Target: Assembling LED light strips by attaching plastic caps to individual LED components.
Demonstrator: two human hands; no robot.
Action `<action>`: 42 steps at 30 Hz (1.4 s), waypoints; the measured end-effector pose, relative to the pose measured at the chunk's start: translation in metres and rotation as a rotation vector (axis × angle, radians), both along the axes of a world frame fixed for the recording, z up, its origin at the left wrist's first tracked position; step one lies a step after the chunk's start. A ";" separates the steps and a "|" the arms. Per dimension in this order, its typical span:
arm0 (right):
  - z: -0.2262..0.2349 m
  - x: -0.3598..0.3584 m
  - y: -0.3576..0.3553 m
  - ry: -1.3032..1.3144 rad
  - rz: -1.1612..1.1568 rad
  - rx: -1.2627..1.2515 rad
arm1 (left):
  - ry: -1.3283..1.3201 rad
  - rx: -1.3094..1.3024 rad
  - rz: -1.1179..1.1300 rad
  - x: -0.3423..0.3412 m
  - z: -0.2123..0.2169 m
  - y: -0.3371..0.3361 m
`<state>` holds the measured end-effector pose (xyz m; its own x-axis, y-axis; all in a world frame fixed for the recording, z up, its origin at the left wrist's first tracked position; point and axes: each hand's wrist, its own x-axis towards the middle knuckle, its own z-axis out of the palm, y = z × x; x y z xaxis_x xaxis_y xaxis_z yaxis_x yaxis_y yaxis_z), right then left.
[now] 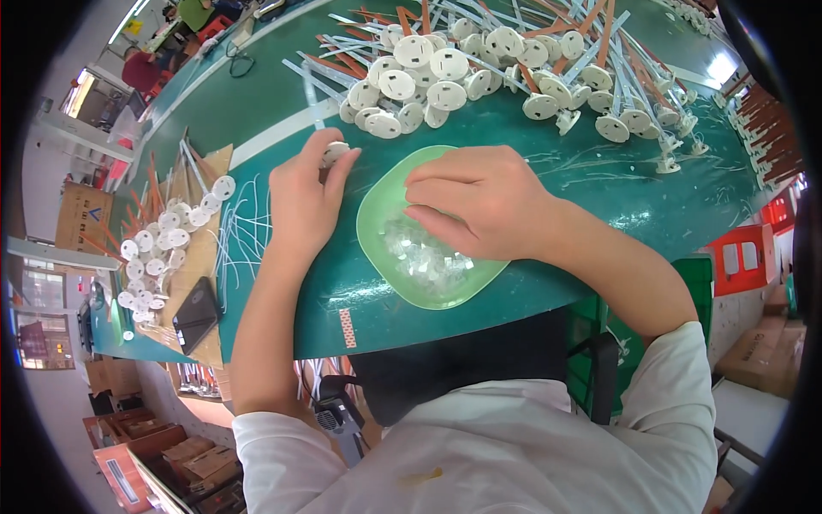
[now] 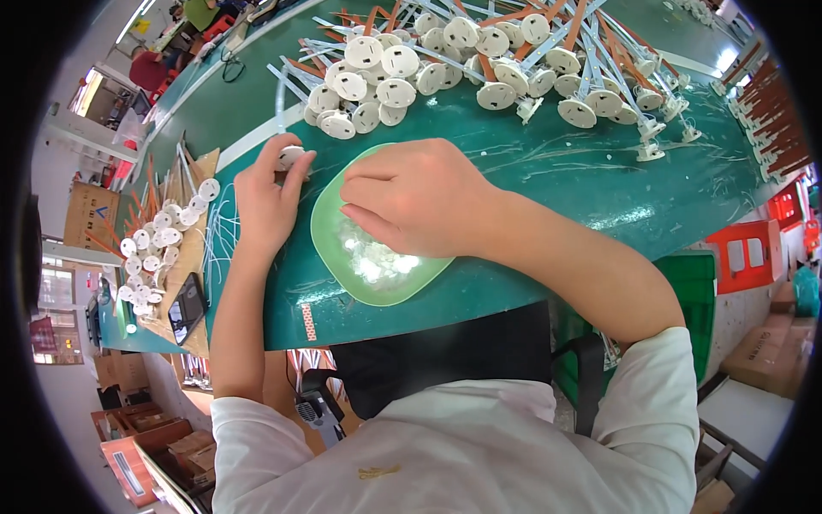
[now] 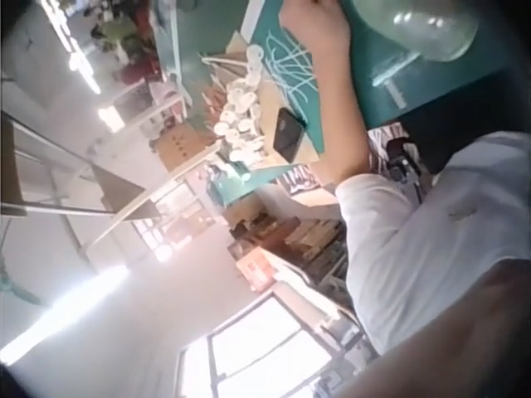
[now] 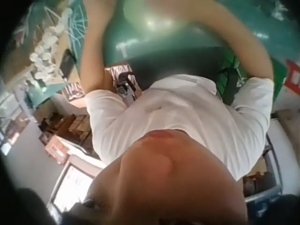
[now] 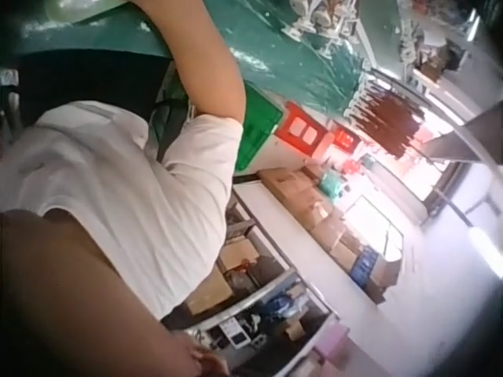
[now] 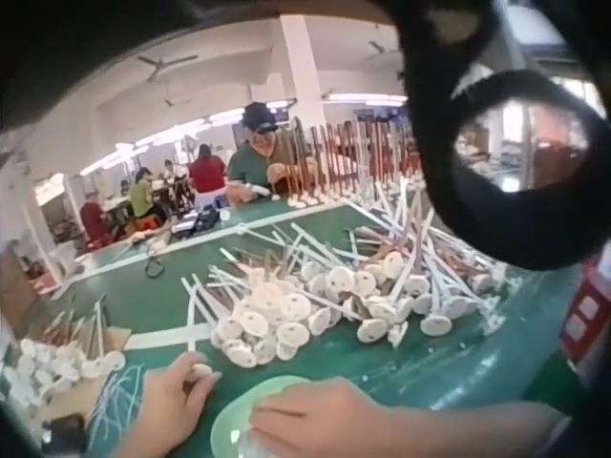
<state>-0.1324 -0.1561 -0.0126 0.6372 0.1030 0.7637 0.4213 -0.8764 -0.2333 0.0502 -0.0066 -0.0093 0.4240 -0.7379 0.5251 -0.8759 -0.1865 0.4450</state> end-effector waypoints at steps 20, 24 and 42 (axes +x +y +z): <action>0.010 0.002 0.009 -0.303 0.037 0.064 | 0.160 -0.140 -0.366 -0.063 0.008 0.008; 0.010 0.002 0.011 -0.284 0.067 0.048 | 0.199 -0.119 -0.412 -0.059 -0.001 0.008; 0.006 0.000 0.013 -0.189 -0.004 -0.013 | 0.147 -0.056 -0.470 -0.054 -0.004 0.005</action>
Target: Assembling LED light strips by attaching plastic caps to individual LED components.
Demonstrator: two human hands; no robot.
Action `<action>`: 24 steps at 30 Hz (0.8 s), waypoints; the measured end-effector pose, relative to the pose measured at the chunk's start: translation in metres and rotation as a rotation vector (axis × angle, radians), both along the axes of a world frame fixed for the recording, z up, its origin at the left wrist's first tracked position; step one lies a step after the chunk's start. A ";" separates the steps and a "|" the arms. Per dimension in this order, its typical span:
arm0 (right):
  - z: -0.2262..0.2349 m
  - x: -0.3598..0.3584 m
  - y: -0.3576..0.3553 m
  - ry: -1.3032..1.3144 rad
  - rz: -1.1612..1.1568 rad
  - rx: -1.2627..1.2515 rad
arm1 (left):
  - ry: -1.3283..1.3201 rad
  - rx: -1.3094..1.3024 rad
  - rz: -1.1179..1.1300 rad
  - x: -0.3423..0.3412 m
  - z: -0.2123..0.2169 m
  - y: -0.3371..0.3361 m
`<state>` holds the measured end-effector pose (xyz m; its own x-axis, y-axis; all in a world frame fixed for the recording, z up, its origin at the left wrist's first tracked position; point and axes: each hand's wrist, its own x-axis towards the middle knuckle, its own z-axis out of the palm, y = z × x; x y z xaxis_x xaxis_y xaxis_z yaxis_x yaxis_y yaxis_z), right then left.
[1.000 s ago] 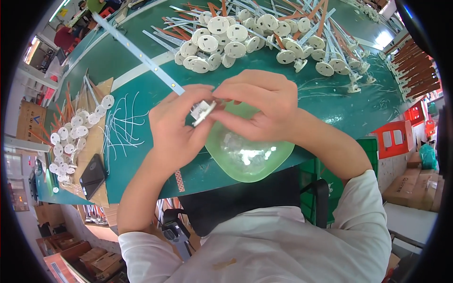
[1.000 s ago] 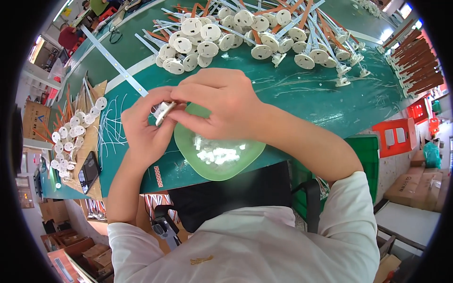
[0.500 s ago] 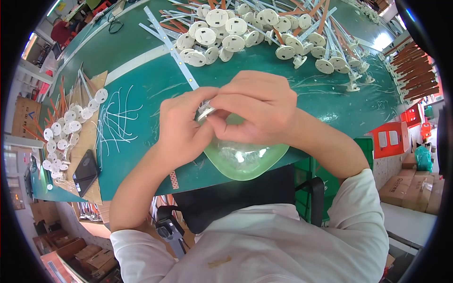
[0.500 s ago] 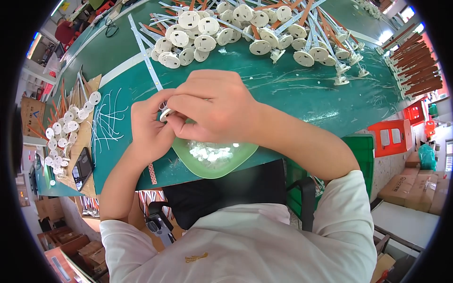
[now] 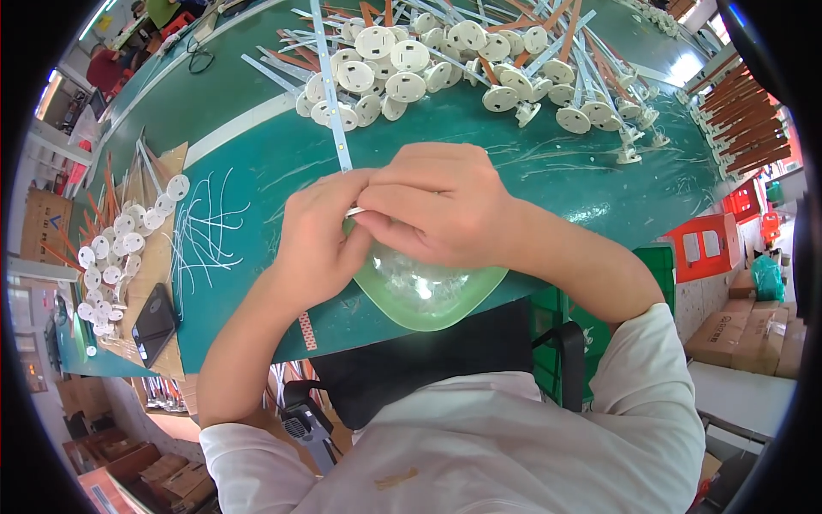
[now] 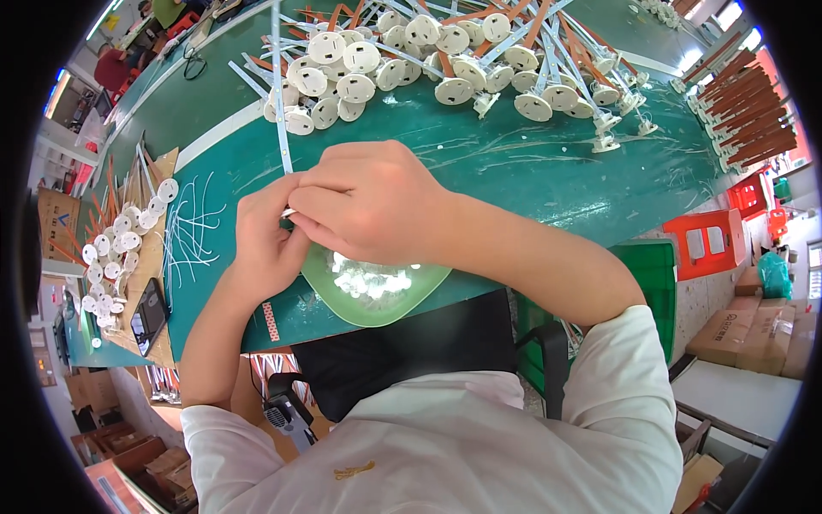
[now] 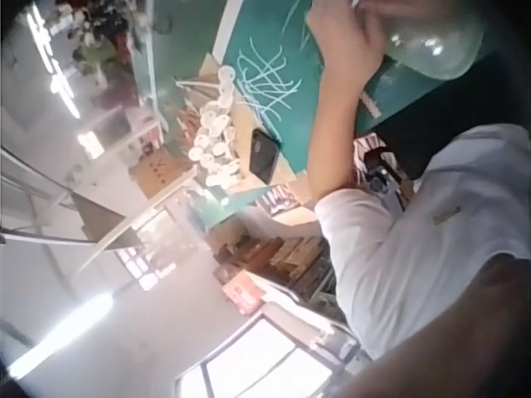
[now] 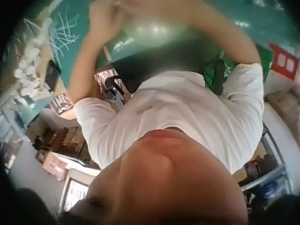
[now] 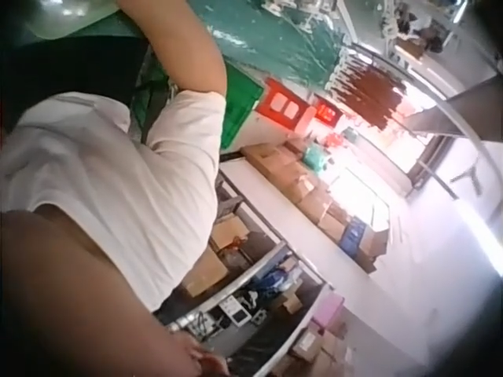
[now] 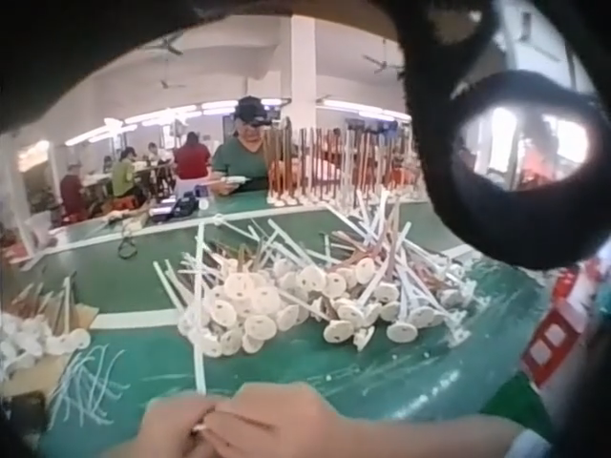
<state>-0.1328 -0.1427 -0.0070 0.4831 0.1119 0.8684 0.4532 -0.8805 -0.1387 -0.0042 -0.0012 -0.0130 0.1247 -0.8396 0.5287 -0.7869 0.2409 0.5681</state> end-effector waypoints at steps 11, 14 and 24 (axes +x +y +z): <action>0.013 -0.011 -0.016 0.589 0.132 0.278 | -0.015 0.073 0.094 0.018 0.002 -0.001; 0.007 -0.014 -0.015 0.681 0.202 0.077 | 0.043 0.153 0.155 0.028 0.007 0.002; 0.006 -0.009 -0.009 0.774 0.196 0.069 | -0.004 0.109 0.187 0.039 0.005 0.001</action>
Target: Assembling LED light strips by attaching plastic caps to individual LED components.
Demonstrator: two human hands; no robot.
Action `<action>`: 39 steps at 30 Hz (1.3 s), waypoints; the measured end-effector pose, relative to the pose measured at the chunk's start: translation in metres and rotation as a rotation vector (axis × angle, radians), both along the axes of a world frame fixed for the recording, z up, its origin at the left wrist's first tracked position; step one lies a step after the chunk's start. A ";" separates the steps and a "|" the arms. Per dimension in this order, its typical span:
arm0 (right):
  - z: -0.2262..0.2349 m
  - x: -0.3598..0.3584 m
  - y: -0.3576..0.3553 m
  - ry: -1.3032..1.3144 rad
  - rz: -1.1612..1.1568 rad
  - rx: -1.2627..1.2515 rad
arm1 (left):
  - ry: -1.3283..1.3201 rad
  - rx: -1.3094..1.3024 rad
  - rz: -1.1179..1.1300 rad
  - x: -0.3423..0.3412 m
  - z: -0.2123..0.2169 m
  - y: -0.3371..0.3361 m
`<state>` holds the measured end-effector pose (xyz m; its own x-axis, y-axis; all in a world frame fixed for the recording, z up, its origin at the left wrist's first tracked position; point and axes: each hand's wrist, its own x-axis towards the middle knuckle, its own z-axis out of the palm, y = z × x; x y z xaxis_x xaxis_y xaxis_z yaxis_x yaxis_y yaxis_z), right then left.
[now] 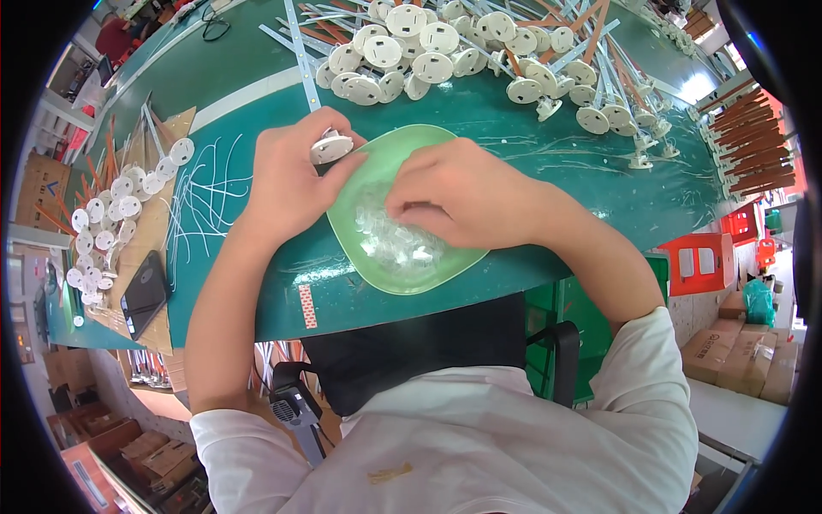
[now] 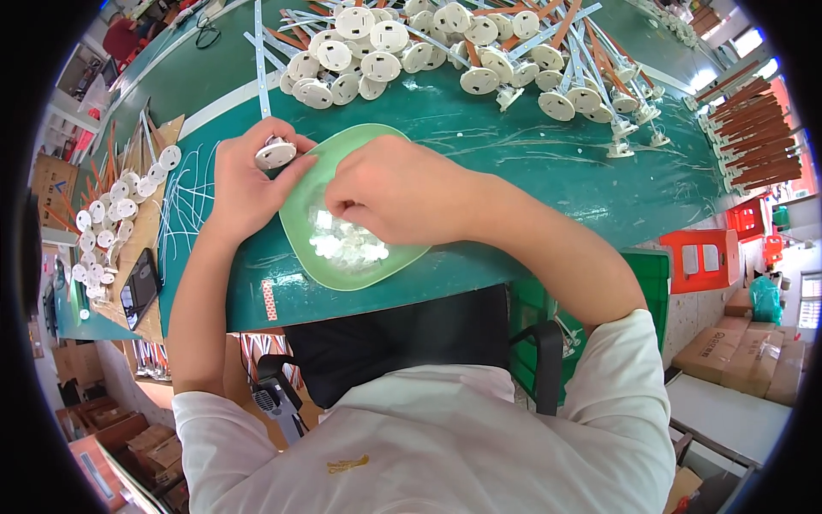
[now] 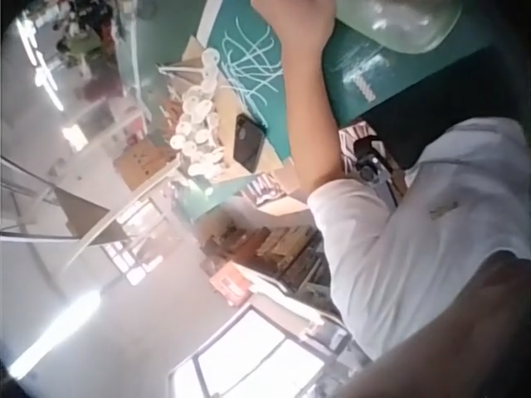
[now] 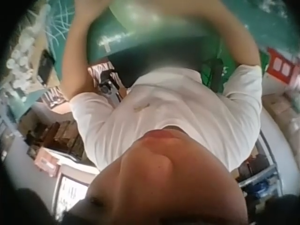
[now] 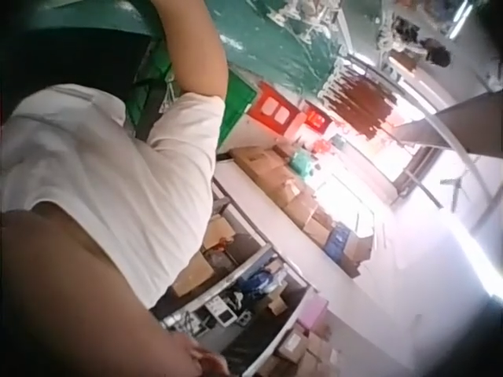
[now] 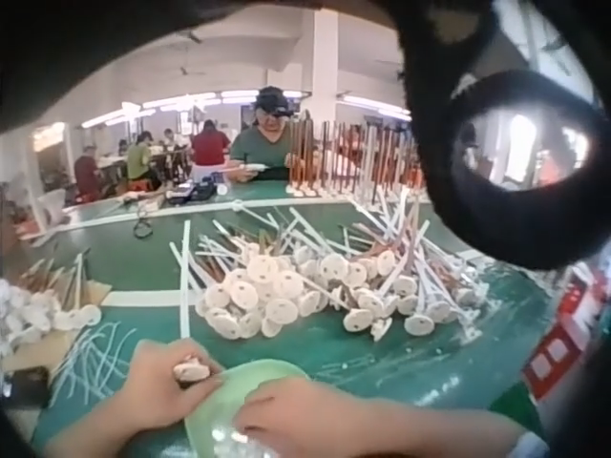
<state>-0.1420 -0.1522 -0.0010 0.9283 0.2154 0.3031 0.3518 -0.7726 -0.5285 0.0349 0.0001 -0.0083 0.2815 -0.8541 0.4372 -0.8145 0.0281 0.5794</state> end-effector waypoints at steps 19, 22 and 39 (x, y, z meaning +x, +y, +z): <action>0.009 0.000 0.003 -0.037 -0.272 0.552 | 0.213 -0.219 -0.130 -0.022 0.015 0.010; 0.006 0.002 0.000 -0.230 -0.243 0.421 | 0.230 -0.188 -0.078 -0.023 0.016 0.010; 0.023 -0.010 0.007 -0.242 -0.361 0.612 | 0.652 -0.193 -0.326 -0.042 0.021 0.010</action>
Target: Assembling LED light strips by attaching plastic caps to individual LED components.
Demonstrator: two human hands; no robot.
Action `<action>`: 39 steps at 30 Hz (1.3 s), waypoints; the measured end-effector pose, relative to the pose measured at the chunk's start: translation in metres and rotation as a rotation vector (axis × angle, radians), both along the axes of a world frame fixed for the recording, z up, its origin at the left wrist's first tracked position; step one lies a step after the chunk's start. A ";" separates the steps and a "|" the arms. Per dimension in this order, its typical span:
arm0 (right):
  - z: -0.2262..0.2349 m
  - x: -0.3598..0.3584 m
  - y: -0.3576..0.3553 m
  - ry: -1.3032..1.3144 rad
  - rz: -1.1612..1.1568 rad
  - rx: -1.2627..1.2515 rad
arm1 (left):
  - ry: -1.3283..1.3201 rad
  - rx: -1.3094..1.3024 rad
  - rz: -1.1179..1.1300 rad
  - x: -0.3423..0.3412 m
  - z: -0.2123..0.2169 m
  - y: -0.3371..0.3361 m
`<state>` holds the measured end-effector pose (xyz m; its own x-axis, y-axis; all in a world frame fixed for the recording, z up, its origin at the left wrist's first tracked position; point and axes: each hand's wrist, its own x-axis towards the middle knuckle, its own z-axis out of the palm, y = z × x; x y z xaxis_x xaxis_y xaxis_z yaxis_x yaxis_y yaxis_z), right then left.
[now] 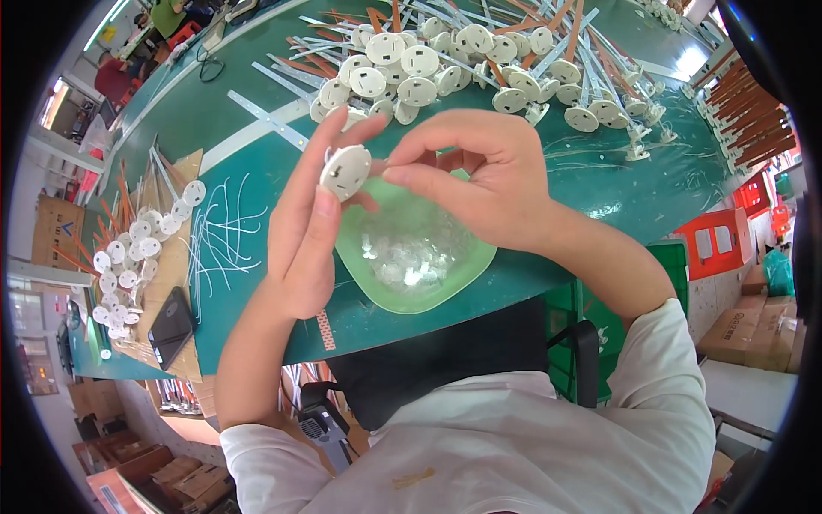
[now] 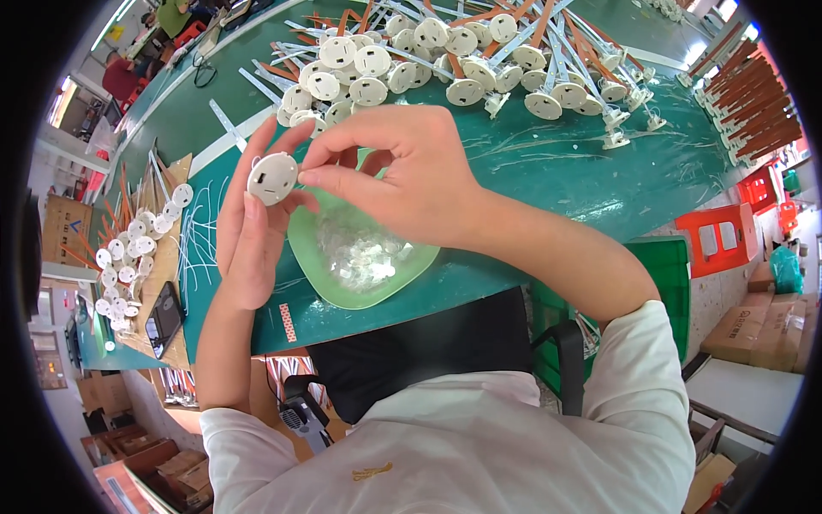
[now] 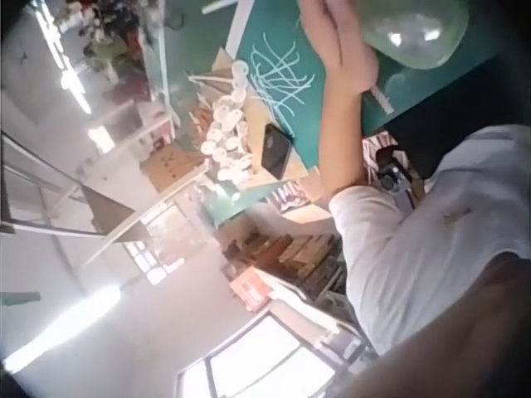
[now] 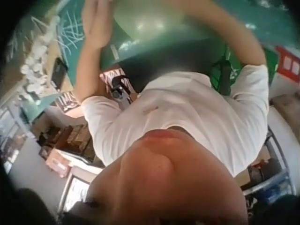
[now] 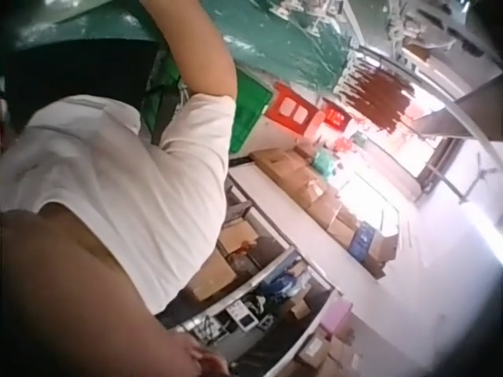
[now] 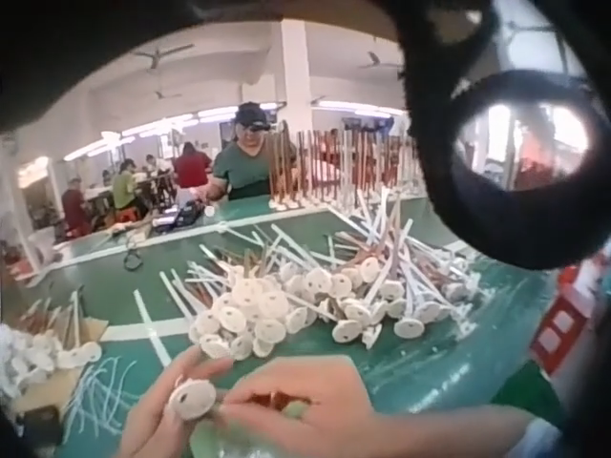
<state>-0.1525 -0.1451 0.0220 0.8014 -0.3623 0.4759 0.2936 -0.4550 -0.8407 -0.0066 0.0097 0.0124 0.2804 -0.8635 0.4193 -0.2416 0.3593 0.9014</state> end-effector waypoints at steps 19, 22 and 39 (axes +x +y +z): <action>-0.010 0.006 0.008 -0.417 -0.037 -0.307 | 0.224 -0.177 -0.091 -0.008 -0.011 0.001; -0.012 0.011 0.009 -0.459 -0.086 -0.362 | 0.209 -0.109 -0.034 -0.004 -0.014 0.003; -0.018 0.014 0.000 -0.536 -0.162 -0.715 | 0.275 -0.171 -0.074 -0.007 -0.020 -0.006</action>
